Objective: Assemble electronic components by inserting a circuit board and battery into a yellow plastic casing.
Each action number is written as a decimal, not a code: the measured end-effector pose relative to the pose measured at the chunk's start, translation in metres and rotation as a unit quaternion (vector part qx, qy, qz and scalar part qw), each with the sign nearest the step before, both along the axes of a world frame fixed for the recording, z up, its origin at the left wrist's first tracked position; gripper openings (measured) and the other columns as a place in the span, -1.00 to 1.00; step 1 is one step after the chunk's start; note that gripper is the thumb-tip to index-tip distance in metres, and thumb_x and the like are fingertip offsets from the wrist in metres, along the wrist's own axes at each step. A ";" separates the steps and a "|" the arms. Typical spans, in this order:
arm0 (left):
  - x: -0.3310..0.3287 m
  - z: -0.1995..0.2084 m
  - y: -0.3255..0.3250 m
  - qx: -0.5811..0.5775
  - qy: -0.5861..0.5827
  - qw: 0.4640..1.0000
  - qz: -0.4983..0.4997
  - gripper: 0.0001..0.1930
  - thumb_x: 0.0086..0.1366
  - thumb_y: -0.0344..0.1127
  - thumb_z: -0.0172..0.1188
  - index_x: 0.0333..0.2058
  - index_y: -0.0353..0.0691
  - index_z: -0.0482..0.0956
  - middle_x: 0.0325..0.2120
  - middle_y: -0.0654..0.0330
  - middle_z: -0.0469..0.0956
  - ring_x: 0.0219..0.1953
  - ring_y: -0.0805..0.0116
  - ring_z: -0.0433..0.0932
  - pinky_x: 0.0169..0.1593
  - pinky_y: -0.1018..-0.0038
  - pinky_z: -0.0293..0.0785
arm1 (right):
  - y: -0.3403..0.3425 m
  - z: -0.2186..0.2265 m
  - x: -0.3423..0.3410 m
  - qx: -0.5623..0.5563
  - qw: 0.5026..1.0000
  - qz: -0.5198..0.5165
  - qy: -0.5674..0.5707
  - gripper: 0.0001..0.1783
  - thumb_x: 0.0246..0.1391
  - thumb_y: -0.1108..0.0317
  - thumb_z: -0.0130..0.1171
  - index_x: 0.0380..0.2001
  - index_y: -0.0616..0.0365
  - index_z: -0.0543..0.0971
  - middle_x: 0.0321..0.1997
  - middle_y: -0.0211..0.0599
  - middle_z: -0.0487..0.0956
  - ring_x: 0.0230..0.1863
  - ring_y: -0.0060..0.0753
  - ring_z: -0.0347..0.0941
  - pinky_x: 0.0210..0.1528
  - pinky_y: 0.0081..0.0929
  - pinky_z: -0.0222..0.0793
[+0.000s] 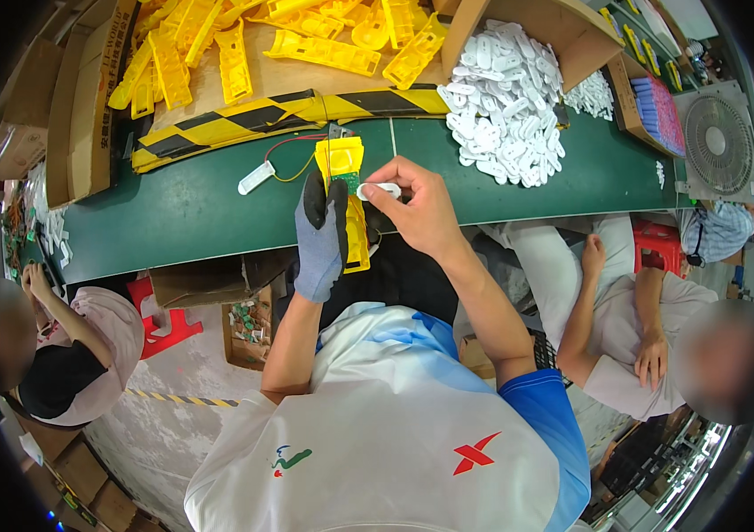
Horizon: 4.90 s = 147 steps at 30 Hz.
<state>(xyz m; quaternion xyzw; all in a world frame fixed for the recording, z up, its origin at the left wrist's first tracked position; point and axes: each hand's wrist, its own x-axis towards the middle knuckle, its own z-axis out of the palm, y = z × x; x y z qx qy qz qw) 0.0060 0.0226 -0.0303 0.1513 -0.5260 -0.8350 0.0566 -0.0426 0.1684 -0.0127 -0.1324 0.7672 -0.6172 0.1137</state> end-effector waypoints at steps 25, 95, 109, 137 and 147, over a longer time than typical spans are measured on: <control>0.001 0.009 -0.006 0.015 0.018 0.999 -0.040 -0.73 0.44 -0.24 0.06 -0.01 -0.25 0.36 -0.43 0.21 0.46 -0.51 0.51 0.50 -0.47 0.54 0.48 | 0.016 -0.001 -0.011 -0.111 0.974 0.133 -0.148 -0.91 0.16 0.42 0.26 -0.33 0.19 0.55 -0.37 -0.56 0.51 -0.39 -0.81 0.32 -0.35 -0.75 0.22; 0.003 0.072 0.006 -0.367 0.152 0.878 -0.268 -0.12 0.11 -0.38 0.28 0.35 -0.33 0.00 0.08 -0.18 0.46 -0.23 0.04 0.60 -0.06 0.26 0.51 | 0.107 0.037 0.063 0.048 0.988 -0.131 -0.064 -0.15 0.01 0.57 0.21 0.39 0.22 0.14 0.03 -0.21 0.56 -0.11 -0.57 0.52 -0.10 -0.59 0.46; -0.079 0.017 -0.067 -0.697 0.227 0.674 -0.085 -0.66 0.05 -0.35 0.33 -0.15 -0.19 0.59 -0.18 0.10 0.55 -0.02 0.08 0.50 0.19 0.20 0.35 | 0.320 0.000 -0.078 0.494 0.770 -0.393 0.096 -0.38 0.17 0.08 0.14 0.20 0.23 0.42 0.04 0.02 0.58 0.01 0.13 0.51 0.08 -0.11 0.38; 0.018 0.117 -0.054 -0.564 0.199 0.782 -0.177 -0.76 0.03 -0.44 0.33 -0.26 -0.23 0.59 -0.39 0.05 0.57 -0.34 -0.01 0.55 -0.28 0.27 0.46 | 0.017 0.071 0.009 -0.040 0.990 0.131 0.017 -0.84 0.00 0.52 0.37 -0.29 0.27 0.72 -0.37 -0.24 0.71 -0.41 -0.63 0.56 -0.36 -0.69 0.42; -0.131 0.057 -0.134 -0.750 -0.117 0.631 0.161 -0.39 0.23 0.16 0.19 -0.08 -0.35 0.51 -0.19 -0.04 0.59 -0.11 -0.01 0.58 -0.03 0.18 0.46 | 0.014 0.047 0.022 -0.066 0.988 0.025 0.138 -0.85 -0.06 0.54 0.39 -0.33 0.25 0.72 -0.47 -0.25 0.67 -0.51 -0.56 0.54 -0.45 -0.61 0.36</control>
